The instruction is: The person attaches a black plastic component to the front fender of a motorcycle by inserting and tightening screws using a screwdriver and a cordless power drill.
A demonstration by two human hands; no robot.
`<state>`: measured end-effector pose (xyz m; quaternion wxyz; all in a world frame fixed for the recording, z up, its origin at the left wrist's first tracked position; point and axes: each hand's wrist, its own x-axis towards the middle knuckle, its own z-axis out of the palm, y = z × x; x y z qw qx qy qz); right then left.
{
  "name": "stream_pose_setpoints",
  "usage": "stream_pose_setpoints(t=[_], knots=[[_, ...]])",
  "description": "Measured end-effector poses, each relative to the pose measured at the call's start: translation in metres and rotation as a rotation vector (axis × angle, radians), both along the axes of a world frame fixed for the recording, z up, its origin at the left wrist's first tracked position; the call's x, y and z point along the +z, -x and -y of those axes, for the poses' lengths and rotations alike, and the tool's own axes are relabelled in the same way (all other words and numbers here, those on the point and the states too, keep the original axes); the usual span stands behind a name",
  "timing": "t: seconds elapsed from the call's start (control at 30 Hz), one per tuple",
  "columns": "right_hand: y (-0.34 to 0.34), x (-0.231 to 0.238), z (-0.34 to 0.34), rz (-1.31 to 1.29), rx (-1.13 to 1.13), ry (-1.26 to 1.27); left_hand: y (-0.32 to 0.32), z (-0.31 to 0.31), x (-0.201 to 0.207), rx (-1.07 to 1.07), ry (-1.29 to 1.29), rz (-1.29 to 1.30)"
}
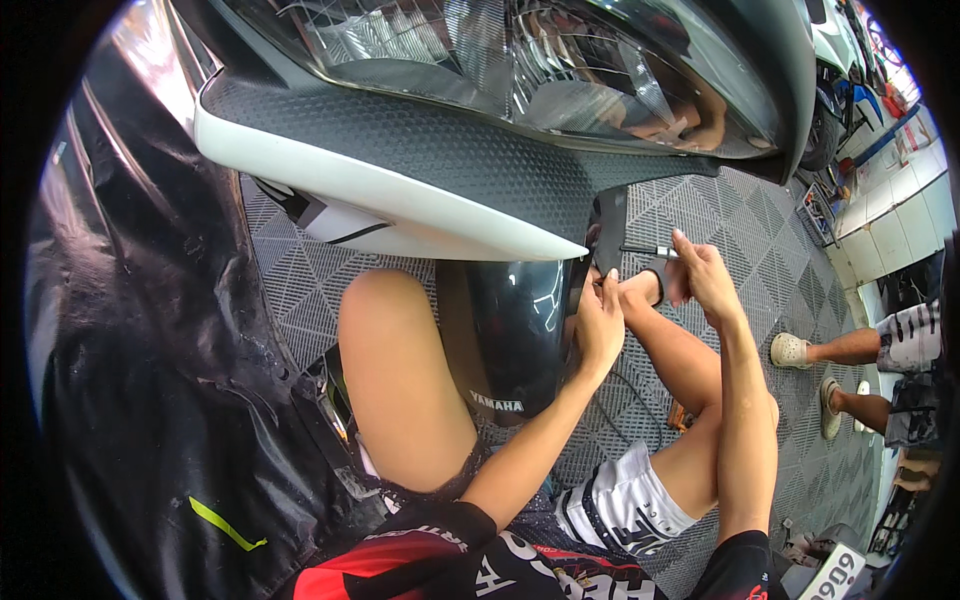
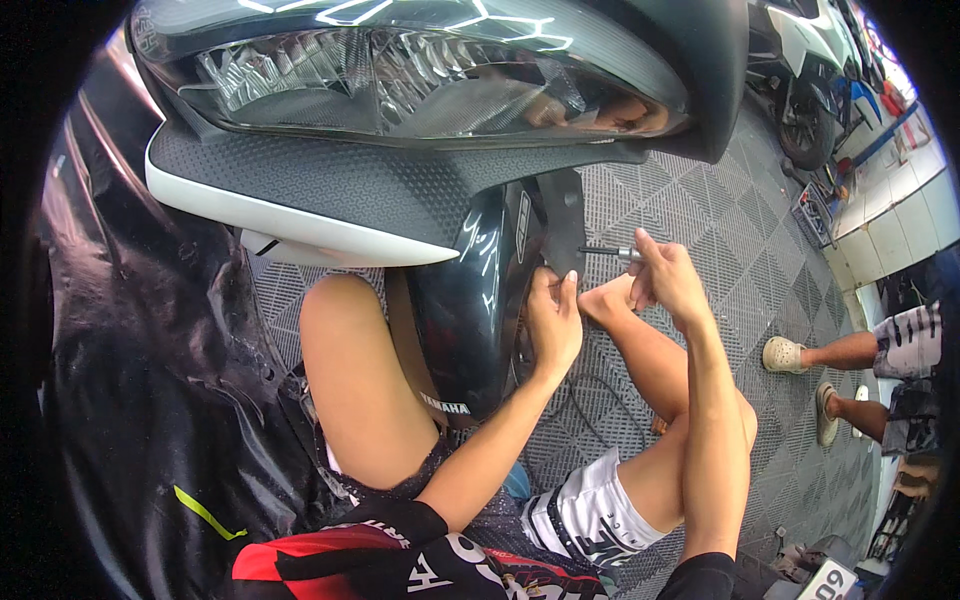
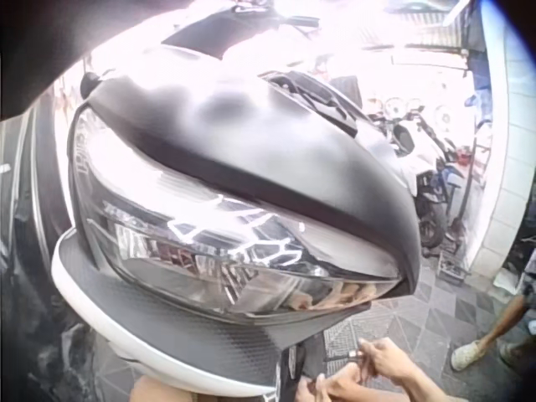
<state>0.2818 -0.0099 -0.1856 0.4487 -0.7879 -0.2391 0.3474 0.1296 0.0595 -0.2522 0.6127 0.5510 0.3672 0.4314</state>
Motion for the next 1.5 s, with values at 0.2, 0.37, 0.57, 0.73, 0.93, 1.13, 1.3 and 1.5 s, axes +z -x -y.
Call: stream_pose_setpoints(t=[0.2,0.37,0.57,0.73,0.93,1.13,1.3,1.5], knots=[[-0.001,0.002,0.002,-0.010,0.039,-0.057,-0.005,-0.001,-0.009,0.005,-0.049,0.012],[0.011,0.013,0.006,0.041,0.187,-0.212,0.004,-0.001,-0.009,-0.017,-0.011,-0.062],[0.005,0.011,-0.004,0.033,0.069,0.012,0.006,-0.006,-0.013,-0.020,-0.045,-0.109],[0.004,-0.003,-0.010,0.049,0.075,-0.028,0.000,-0.015,-0.023,0.009,-0.105,-0.094],[-0.001,0.013,0.019,0.152,0.118,0.122,-0.007,0.001,-0.007,0.015,-0.274,-0.223],[-0.001,-0.001,-0.024,0.097,0.207,0.084,-0.013,-0.035,-0.043,-0.010,-0.273,-0.182],[-0.002,-0.038,-0.005,0.656,0.145,-0.232,0.000,0.006,-0.003,0.014,-0.243,-0.228],[0.014,-0.022,-0.027,1.199,0.306,-0.152,-0.001,-0.022,-0.021,0.091,-0.217,-0.213]])
